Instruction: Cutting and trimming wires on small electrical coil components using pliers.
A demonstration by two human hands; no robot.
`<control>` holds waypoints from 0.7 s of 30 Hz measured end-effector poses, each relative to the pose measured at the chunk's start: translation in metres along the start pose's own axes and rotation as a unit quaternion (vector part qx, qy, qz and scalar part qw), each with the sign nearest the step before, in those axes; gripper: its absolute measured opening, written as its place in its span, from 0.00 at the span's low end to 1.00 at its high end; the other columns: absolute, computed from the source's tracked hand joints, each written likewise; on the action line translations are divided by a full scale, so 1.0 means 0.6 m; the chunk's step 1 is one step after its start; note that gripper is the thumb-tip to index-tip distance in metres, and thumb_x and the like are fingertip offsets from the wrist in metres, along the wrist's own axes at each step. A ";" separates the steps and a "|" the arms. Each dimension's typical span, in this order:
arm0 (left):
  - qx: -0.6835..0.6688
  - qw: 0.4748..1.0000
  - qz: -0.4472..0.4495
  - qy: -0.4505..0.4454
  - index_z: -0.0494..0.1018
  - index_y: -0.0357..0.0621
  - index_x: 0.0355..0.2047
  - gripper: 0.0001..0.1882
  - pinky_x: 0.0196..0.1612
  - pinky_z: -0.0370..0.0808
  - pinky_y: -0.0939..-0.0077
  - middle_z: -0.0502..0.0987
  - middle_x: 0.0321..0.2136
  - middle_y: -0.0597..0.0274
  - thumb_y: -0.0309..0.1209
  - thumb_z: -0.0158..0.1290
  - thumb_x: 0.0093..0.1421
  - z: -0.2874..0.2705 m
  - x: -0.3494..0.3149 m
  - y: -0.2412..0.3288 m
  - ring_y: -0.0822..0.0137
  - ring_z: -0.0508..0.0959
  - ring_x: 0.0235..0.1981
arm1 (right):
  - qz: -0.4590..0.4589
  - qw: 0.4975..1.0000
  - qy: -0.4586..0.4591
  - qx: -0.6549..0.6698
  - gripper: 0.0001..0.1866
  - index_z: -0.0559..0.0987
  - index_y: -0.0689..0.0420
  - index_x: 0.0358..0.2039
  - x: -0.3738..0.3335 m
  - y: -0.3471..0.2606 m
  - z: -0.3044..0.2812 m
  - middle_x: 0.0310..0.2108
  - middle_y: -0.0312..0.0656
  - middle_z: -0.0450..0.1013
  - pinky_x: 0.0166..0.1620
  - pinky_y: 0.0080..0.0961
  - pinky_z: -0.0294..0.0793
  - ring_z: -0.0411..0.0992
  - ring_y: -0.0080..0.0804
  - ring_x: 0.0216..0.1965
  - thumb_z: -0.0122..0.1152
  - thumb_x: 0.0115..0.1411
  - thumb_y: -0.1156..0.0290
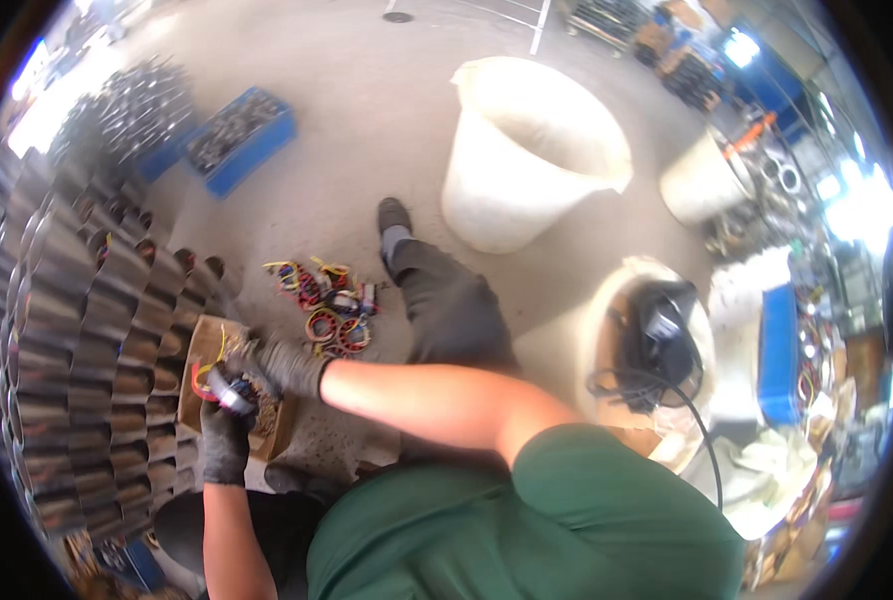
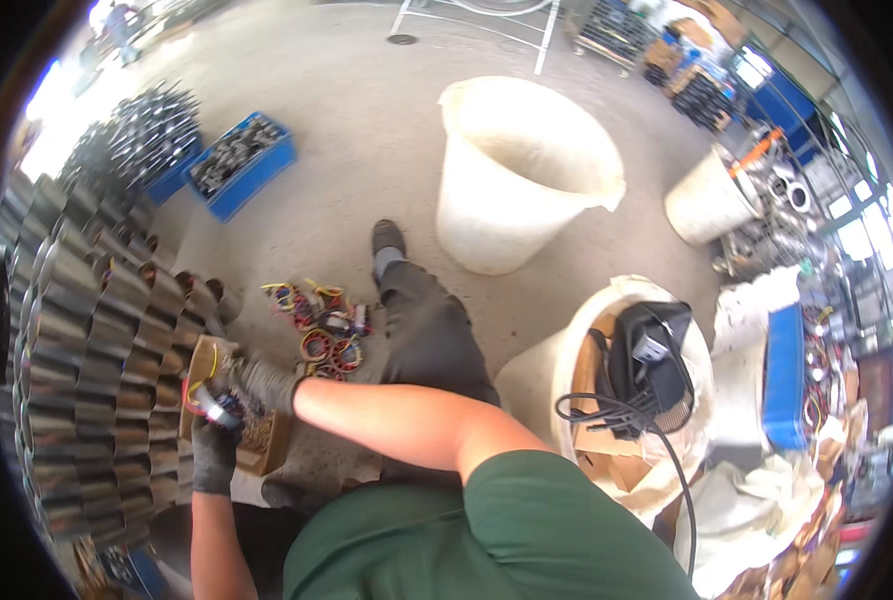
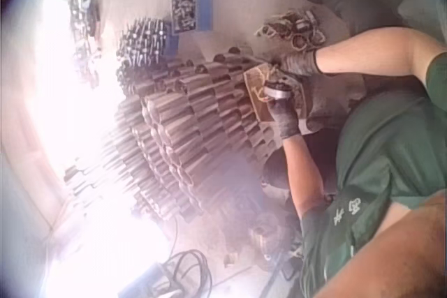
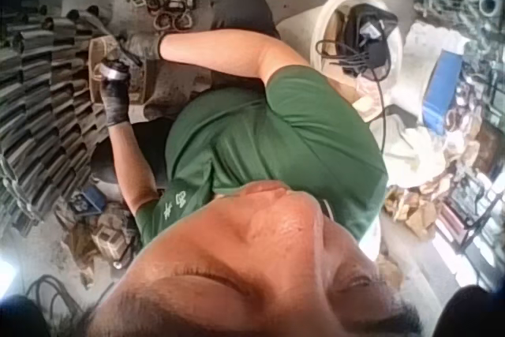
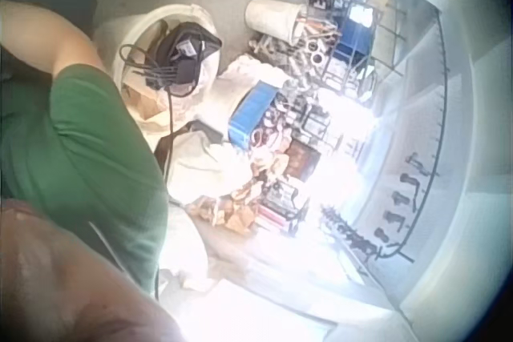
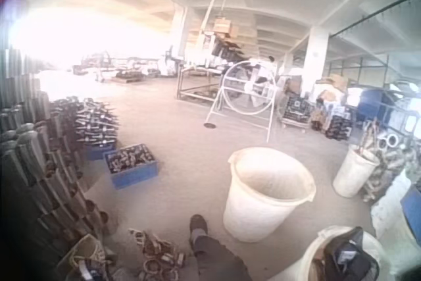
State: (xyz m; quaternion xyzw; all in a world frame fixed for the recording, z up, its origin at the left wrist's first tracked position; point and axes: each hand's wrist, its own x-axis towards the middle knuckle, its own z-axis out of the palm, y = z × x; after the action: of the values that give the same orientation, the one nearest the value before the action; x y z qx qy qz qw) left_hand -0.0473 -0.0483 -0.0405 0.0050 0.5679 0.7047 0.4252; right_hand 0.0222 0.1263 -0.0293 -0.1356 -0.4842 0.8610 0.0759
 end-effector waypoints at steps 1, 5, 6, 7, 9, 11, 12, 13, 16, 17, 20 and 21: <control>0.050 0.998 -0.031 -0.025 0.70 0.48 0.47 0.13 0.28 0.73 0.83 0.74 0.38 0.67 0.31 0.48 0.62 -0.026 0.011 -0.012 0.75 0.76 0.33 | -0.022 0.992 0.051 -0.113 0.21 0.77 0.62 0.40 -0.016 0.004 0.014 0.30 0.39 0.76 0.36 0.25 0.72 0.72 0.25 0.30 0.71 0.49 0.63; 0.374 0.910 0.153 -0.095 0.64 0.47 0.54 0.23 0.52 0.69 0.65 0.75 0.43 0.63 0.34 0.49 0.57 -0.112 0.084 -0.083 0.61 0.74 0.45 | 0.049 0.998 0.026 -0.039 0.26 0.77 0.64 0.40 -0.010 0.043 0.009 0.31 0.45 0.77 0.34 0.27 0.74 0.74 0.27 0.31 0.69 0.48 0.57; 0.373 0.910 0.150 -0.100 0.64 0.47 0.54 0.23 0.52 0.69 0.65 0.75 0.43 0.63 0.34 0.49 0.57 -0.094 0.074 -0.067 0.61 0.74 0.45 | 0.075 0.996 0.042 -0.016 0.27 0.77 0.65 0.41 -0.013 0.041 0.011 0.30 0.45 0.77 0.33 0.28 0.74 0.75 0.27 0.30 0.69 0.47 0.57; 0.225 0.972 0.047 -0.046 0.64 0.47 0.55 0.21 0.54 0.68 0.65 0.73 0.47 0.61 0.36 0.45 0.61 -0.076 0.062 -0.050 0.62 0.73 0.48 | 0.093 0.992 0.071 -0.037 0.28 0.76 0.64 0.42 -0.014 0.040 0.019 0.30 0.45 0.77 0.34 0.28 0.74 0.75 0.28 0.31 0.69 0.47 0.56; 0.072 0.996 -0.051 0.021 0.64 0.46 0.55 0.20 0.55 0.68 0.64 0.71 0.50 0.59 0.39 0.40 0.66 -0.092 0.051 -0.037 0.63 0.71 0.51 | 0.090 0.994 0.062 -0.031 0.28 0.76 0.64 0.42 -0.015 0.040 0.049 0.30 0.44 0.77 0.33 0.28 0.74 0.75 0.28 0.30 0.69 0.47 0.55; -0.124 0.991 0.055 -0.019 0.63 0.45 0.57 0.22 0.57 0.67 0.63 0.71 0.51 0.58 0.42 0.38 0.67 -0.164 0.057 -0.051 0.62 0.71 0.53 | 0.111 0.993 0.016 -0.043 0.25 0.77 0.63 0.40 -0.015 0.026 0.080 0.29 0.42 0.77 0.32 0.28 0.74 0.74 0.26 0.30 0.68 0.49 0.56; -0.122 0.991 0.047 -0.035 0.63 0.45 0.57 0.22 0.57 0.67 0.63 0.71 0.51 0.58 0.42 0.38 0.67 -0.131 0.070 -0.051 0.62 0.71 0.53 | 0.104 0.993 0.033 -0.043 0.25 0.77 0.63 0.40 0.006 0.093 0.031 0.29 0.42 0.77 0.32 0.28 0.74 0.74 0.26 0.30 0.68 0.49 0.56; -0.108 0.991 0.079 -0.009 0.65 0.44 0.56 0.24 0.57 0.67 0.61 0.71 0.51 0.56 0.46 0.38 0.66 -0.068 0.086 -0.049 0.60 0.71 0.53 | 0.118 0.980 0.003 0.163 0.24 0.77 0.62 0.39 0.024 0.158 -0.027 0.29 0.41 0.76 0.33 0.28 0.73 0.74 0.25 0.30 0.67 0.50 0.56; -0.095 0.979 0.155 0.088 0.66 0.41 0.54 0.25 0.55 0.69 0.64 0.73 0.49 0.55 0.46 0.41 0.66 -0.075 0.031 -0.030 0.60 0.73 0.51 | 0.183 0.967 -0.071 0.164 0.26 0.75 0.60 0.42 0.007 0.061 0.073 0.33 0.41 0.76 0.37 0.29 0.73 0.74 0.25 0.33 0.66 0.50 0.53; 0.091 0.961 0.241 0.098 0.67 0.39 0.53 0.22 0.52 0.71 0.66 0.74 0.47 0.55 0.41 0.44 0.65 -0.074 0.018 -0.027 0.61 0.74 0.48 | 0.162 0.978 -0.023 0.132 0.29 0.74 0.61 0.44 -0.024 0.014 0.089 0.35 0.43 0.76 0.38 0.30 0.73 0.73 0.27 0.34 0.66 0.49 0.52; 0.375 0.870 0.297 0.116 0.69 0.37 0.49 0.15 0.44 0.74 0.72 0.76 0.41 0.60 0.27 0.48 0.63 -0.083 0.041 -0.029 0.65 0.76 0.40 | 0.130 0.987 0.096 -0.021 0.32 0.72 0.62 0.46 -0.045 -0.008 0.071 0.37 0.44 0.74 0.39 0.32 0.72 0.72 0.31 0.36 0.66 0.49 0.50; 0.367 0.878 0.292 0.096 0.67 0.39 0.53 0.17 0.45 0.74 0.72 0.75 0.43 0.59 0.24 0.47 0.62 -0.086 0.050 -0.035 0.66 0.75 0.42 | 0.130 0.970 0.146 -0.143 0.32 0.71 0.62 0.46 -0.046 -0.005 0.068 0.37 0.44 0.74 0.39 0.33 0.72 0.72 0.33 0.36 0.66 0.49 0.50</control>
State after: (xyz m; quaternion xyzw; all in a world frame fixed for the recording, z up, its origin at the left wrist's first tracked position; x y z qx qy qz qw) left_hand -0.0791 -0.0712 -0.0902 0.2587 0.7963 0.5354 0.1111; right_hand 0.0358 0.0876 -0.0025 -0.3315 -0.5644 0.7559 0.0127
